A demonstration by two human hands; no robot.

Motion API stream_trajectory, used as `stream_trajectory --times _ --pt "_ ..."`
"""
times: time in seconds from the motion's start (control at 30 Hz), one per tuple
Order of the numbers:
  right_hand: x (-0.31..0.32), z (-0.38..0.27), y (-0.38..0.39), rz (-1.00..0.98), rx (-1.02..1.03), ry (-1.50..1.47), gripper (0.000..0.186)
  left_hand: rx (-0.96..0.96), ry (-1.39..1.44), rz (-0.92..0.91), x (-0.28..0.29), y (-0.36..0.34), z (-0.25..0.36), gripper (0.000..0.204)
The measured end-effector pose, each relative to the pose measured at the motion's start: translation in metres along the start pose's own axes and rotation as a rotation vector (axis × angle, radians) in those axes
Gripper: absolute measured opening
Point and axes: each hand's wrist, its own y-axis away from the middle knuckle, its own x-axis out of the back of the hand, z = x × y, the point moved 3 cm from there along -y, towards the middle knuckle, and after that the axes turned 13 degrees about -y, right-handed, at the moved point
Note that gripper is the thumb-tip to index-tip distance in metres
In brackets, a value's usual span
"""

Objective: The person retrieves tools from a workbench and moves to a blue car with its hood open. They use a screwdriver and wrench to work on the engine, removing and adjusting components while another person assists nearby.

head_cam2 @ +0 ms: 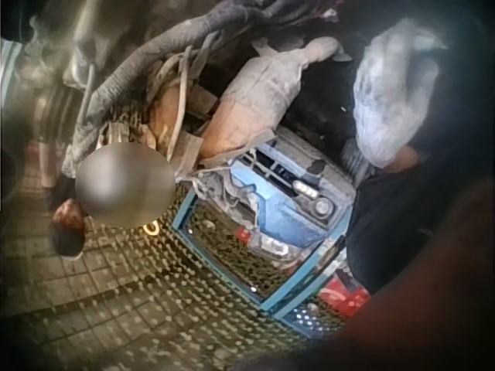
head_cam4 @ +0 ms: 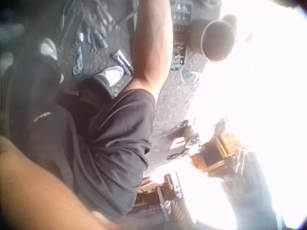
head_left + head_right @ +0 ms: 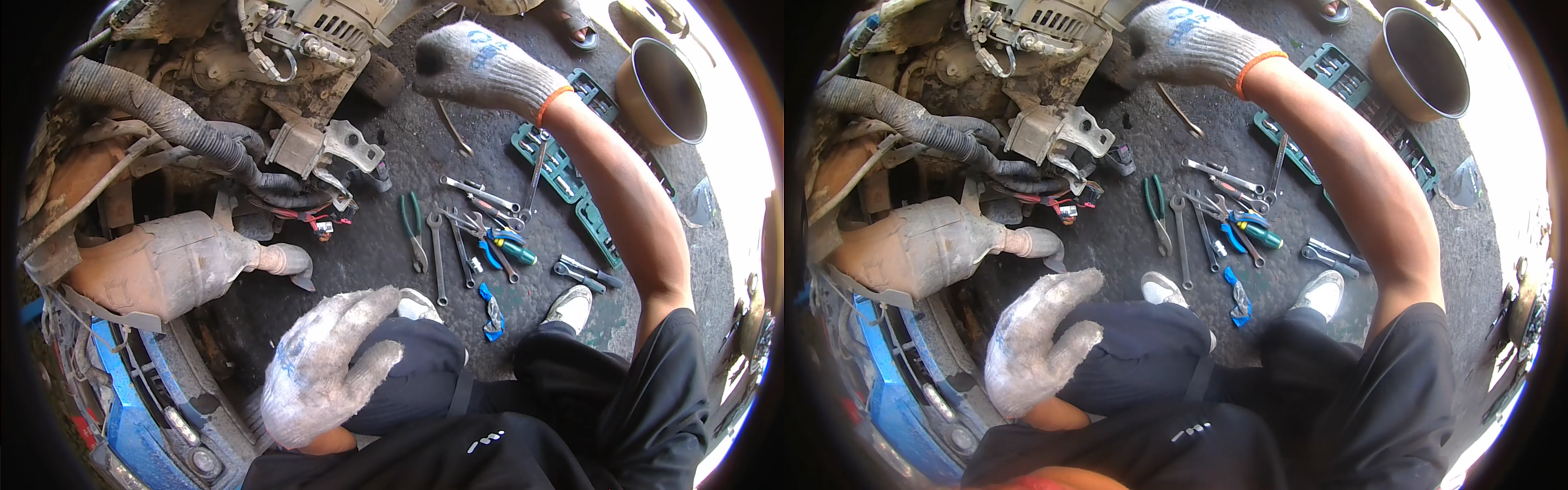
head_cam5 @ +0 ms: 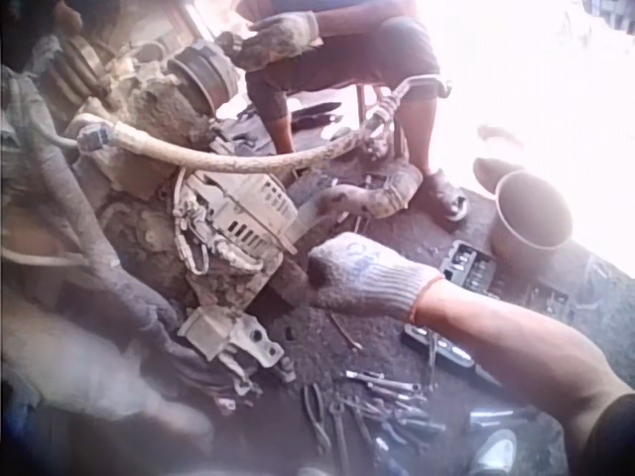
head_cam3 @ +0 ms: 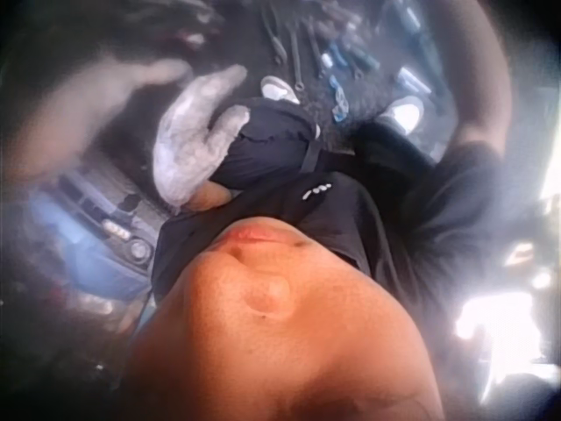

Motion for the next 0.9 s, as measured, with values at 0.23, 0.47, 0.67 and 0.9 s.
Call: stream_trajectory --times 0.23,0.47,0.67,0.9 --pt "-0.006 -0.001 0.003 -0.014 -0.039 0.111 0.036 0.0 -0.004 -0.018 -0.001 -0.003 0.0 0.051" --pt "-0.006 0.001 0.002 -0.001 -0.08 0.038 0.038 0.015 0.004 -0.033 0.0 -0.002 -0.004 0.051" --pt "-0.003 -0.005 -0.01 0.193 0.088 -0.104 0.032 0.032 0.04 -0.029 -0.002 -0.003 -0.004 0.052" --pt "-0.019 -0.007 0.002 -0.161 -0.215 0.074 0.037 0.014 -0.015 -0.031 -0.003 -0.001 -0.004 0.054"
